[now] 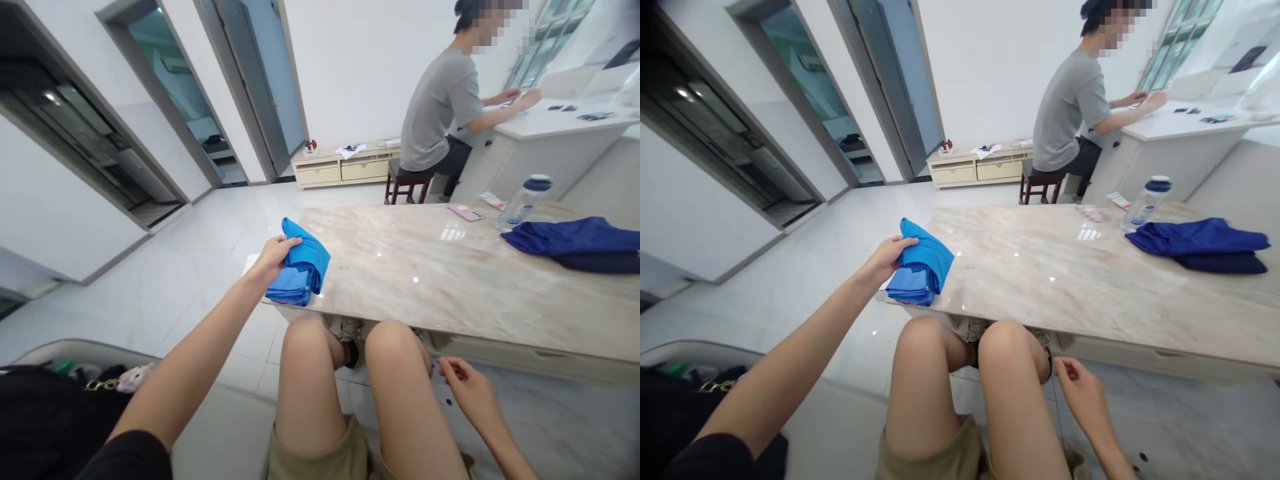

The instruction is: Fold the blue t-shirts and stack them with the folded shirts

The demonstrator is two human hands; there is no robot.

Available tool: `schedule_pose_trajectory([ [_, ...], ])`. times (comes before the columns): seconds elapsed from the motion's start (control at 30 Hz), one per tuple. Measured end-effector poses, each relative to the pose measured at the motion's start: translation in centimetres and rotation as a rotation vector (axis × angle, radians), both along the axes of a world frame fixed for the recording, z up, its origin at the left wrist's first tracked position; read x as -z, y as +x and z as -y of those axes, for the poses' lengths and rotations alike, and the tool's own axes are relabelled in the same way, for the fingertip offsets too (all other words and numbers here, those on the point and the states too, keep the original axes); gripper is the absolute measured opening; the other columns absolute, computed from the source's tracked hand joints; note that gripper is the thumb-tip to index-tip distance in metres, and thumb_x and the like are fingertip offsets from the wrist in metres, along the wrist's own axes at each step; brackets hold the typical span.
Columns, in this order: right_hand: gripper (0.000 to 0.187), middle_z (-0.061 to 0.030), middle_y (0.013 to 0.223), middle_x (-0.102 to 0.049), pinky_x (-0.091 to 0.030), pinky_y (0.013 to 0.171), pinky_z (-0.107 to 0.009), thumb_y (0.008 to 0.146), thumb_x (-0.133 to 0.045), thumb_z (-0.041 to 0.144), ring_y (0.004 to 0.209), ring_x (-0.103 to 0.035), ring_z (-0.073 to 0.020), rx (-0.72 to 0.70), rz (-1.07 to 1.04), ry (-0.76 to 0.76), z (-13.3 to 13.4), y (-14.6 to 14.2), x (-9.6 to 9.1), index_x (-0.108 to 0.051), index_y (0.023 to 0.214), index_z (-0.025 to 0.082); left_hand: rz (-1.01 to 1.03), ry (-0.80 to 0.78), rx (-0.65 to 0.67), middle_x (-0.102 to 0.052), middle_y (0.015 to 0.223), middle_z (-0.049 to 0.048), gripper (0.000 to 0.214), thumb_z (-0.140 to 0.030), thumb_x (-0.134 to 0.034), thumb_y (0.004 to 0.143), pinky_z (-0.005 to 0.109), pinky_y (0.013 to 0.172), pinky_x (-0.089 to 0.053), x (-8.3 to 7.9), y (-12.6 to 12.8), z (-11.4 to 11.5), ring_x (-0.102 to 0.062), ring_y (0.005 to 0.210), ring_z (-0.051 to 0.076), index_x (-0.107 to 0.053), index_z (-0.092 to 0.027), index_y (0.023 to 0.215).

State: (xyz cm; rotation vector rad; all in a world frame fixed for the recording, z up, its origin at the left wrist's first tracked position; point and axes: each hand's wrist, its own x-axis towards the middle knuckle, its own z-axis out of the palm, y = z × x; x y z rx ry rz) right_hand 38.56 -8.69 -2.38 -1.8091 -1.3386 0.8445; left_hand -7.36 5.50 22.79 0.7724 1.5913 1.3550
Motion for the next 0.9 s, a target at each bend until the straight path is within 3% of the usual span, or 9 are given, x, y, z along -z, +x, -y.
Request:
schedule_pose_trajectory([
  [0.13, 0.055, -0.013, 0.071, -0.08, -0.061, 0.063, -0.044, 0.061, -0.064, 0.077, 0.063, -0.077, -0.0349, 0.005, -0.096, -0.1, 2.2, 2.1, 3.7, -0.079, 0.07, 0.025, 0.07, 0.004, -0.253, -0.074, 0.072, 0.0034, 0.022, -0.014, -0.087, 0.073, 0.026, 0.056, -0.058, -1.5, -3.8, 2.8, -0.066, 0.058, 0.015, -0.071, -0.016, 0.088],
  [0.23, 0.054, -0.0132, 0.072, -0.08, -0.062, 0.062, -0.045, 0.059, -0.065, 0.077, 0.064, -0.078, -0.0372, 0.008, -0.131, -0.14, 3.1, 3.1, 5.5, -0.08, 0.07, 0.026, 0.11, 0.03, -0.35, -0.073, 0.074, 0.004, 0.014, -0.009, -0.077, 0.079, 0.027, 0.062, -0.061, -1.8, -4.9, 2.5, -0.067, 0.062, 0.015, -0.069, -0.016, 0.087],
  [0.37, 0.054, -0.014, 0.074, -0.081, -0.063, 0.064, -0.047, 0.057, -0.066, 0.077, 0.068, -0.08, -0.0391, 0.026, -0.114, -0.152, 3.5, 3.8, 5.8, -0.081, 0.07, 0.026, 0.174, 0.122, -0.439, -0.071, 0.074, 0.0013, 0.014, -0.007, -0.072, 0.083, 0.026, 0.069, -0.063, -2.6, -5.7, 0.0, -0.068, 0.066, 0.013, -0.064, -0.019, 0.087],
  [0.47, 0.054, -0.0151, 0.074, -0.08, -0.064, 0.064, -0.048, 0.057, -0.066, 0.077, 0.069, -0.08, -0.0402, 0.044, -0.106, -0.174, 3.4, 3.8, 5.3, -0.08, 0.071, 0.026, 0.21, 0.212, -0.478, -0.072, 0.077, 0.0002, 0.014, -0.013, -0.072, 0.085, 0.026, 0.074, -0.063, -1.8, -5.7, -1.4, -0.071, 0.074, 0.014, -0.064, -0.02, 0.092],
  [0.53, 0.055, -0.0158, 0.075, -0.081, -0.064, 0.065, -0.048, 0.056, -0.065, 0.077, 0.07, -0.08, -0.0407, 0.04, -0.105, -0.2, 3.3, 3.6, 5.0, -0.08, 0.071, 0.026, 0.192, 0.267, -0.519, -0.073, 0.082, 0.0007, 0.013, -0.021, -0.072, 0.087, 0.025, 0.076, -0.062, 0.2, -4.9, -1.3, -0.074, 0.083, 0.015, -0.063, -0.021, 0.097],
  [0.6, 0.052, -0.016, 0.076, -0.081, -0.065, 0.067, -0.047, 0.056, -0.066, 0.075, 0.072, -0.08, -0.0409, 0.028, -0.098, -0.213, 3.3, 3.2, 4.9, -0.079, 0.07, 0.027, 0.136, 0.249, -0.557, -0.075, 0.09, 0.0014, 0.016, -0.031, -0.07, 0.091, 0.023, 0.078, -0.06, 3.5, -3.6, -0.3, -0.075, 0.094, 0.016, -0.062, -0.023, 0.101],
  [0.77, 0.04, -0.0145, 0.077, -0.082, -0.065, 0.067, -0.047, 0.056, -0.067, 0.069, 0.075, -0.081, -0.0426, -0.022, -0.083, -0.204, 3.4, 2.1, 5.0, -0.076, 0.064, 0.03, 0.155, -0.003, -0.502, -0.075, 0.092, 0.0057, 0.022, -0.04, -0.073, 0.092, 0.033, 0.081, -0.063, 12.3, 0.6, 5.2, -0.076, 0.107, 0.023, -0.056, -0.026, 0.092],
  [0.83, 0.037, -0.0135, 0.077, -0.082, -0.065, 0.067, -0.047, 0.057, -0.066, 0.068, 0.077, -0.081, -0.0429, -0.038, -0.092, -0.201, 3.5, 1.8, 4.9, -0.075, 0.064, 0.032, 0.172, -0.069, -0.453, -0.074, 0.091, 0.0095, 0.028, -0.041, -0.075, 0.092, 0.041, 0.086, -0.064, 14.2, 1.7, 8.5, -0.077, 0.11, 0.027, -0.053, -0.027, 0.083],
  [0.9, 0.037, -0.0126, 0.077, -0.082, -0.065, 0.068, -0.047, 0.059, -0.066, 0.069, 0.077, -0.081, -0.0421, -0.042, -0.095, -0.202, 3.7, 1.5, 4.7, -0.075, 0.064, 0.033, 0.149, -0.113, -0.418, -0.074, 0.095, 0.0137, 0.035, -0.047, -0.076, 0.091, 0.048, 0.093, -0.064, 14.4, 2.0, 12.3, -0.076, 0.114, 0.031, -0.051, -0.028, 0.077],
])
